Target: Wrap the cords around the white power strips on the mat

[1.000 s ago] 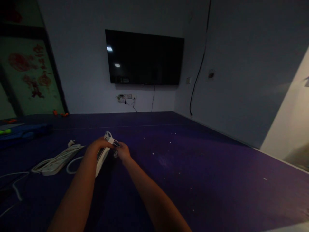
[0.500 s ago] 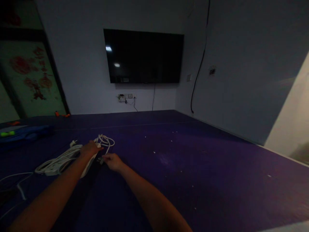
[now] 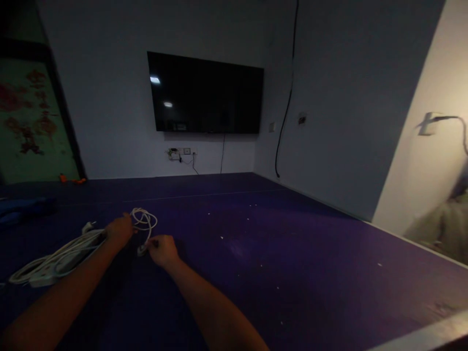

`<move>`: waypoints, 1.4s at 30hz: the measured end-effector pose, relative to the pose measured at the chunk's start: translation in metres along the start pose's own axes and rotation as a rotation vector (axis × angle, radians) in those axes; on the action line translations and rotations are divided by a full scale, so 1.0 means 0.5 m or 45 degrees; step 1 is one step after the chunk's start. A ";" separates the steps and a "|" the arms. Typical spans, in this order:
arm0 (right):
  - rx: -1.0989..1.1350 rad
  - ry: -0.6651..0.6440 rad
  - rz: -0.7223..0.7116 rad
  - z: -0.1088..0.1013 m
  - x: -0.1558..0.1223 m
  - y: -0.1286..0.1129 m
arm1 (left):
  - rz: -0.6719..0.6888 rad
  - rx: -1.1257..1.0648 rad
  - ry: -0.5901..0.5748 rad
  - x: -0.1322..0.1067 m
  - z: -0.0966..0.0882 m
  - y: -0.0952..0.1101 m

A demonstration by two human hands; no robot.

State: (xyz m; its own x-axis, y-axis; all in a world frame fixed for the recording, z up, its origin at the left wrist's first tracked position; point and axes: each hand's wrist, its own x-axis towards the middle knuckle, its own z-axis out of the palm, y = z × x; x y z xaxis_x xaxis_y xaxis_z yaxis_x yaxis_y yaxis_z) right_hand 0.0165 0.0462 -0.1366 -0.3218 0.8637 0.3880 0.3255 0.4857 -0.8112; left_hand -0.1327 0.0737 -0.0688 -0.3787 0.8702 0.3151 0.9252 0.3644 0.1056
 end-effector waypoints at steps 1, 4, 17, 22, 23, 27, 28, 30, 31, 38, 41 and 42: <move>0.031 0.079 0.022 -0.008 0.004 -0.003 | 0.007 -0.001 0.023 -0.007 -0.010 0.015; 0.128 0.378 0.106 -0.049 0.024 -0.023 | 0.087 -0.057 0.122 -0.043 -0.048 0.079; -0.616 0.274 0.198 -0.222 -0.077 0.023 | 0.624 -1.466 0.075 -0.241 0.081 0.271; -0.847 0.137 0.211 -0.220 -0.118 0.059 | 0.793 -1.491 -0.099 -0.257 0.097 0.274; -0.848 0.128 0.203 -0.220 -0.117 0.061 | 0.817 -1.480 -0.122 -0.258 0.093 0.274; -0.882 0.096 0.173 -0.219 -0.112 0.062 | 0.862 -1.449 -0.165 -0.260 0.078 0.268; -0.894 0.091 0.164 -0.219 -0.112 0.061 | 0.860 -1.441 -0.162 -0.260 0.077 0.267; -0.914 0.085 0.158 -0.219 -0.114 0.060 | 0.855 -1.428 -0.158 -0.259 0.076 0.267; -0.917 0.084 0.159 -0.219 -0.114 0.060 | 0.856 -1.424 -0.159 -0.259 0.076 0.266; -0.909 0.085 0.165 -0.219 -0.116 0.056 | 0.875 -1.445 -0.137 -0.259 0.076 0.267; -0.891 0.068 0.151 -0.220 -0.115 0.055 | 0.871 -1.427 -0.146 -0.257 0.078 0.267; -0.891 0.068 0.148 -0.220 -0.115 0.056 | 0.865 -1.418 -0.148 -0.257 0.079 0.267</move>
State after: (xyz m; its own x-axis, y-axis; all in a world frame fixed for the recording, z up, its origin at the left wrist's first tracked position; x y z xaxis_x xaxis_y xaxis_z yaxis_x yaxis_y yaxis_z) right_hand 0.1418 0.0250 -0.1334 -0.2123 0.9120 0.3511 0.8557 0.3470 -0.3840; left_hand 0.0385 0.0237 -0.1323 0.2204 0.8143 0.5369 0.4326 -0.5750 0.6944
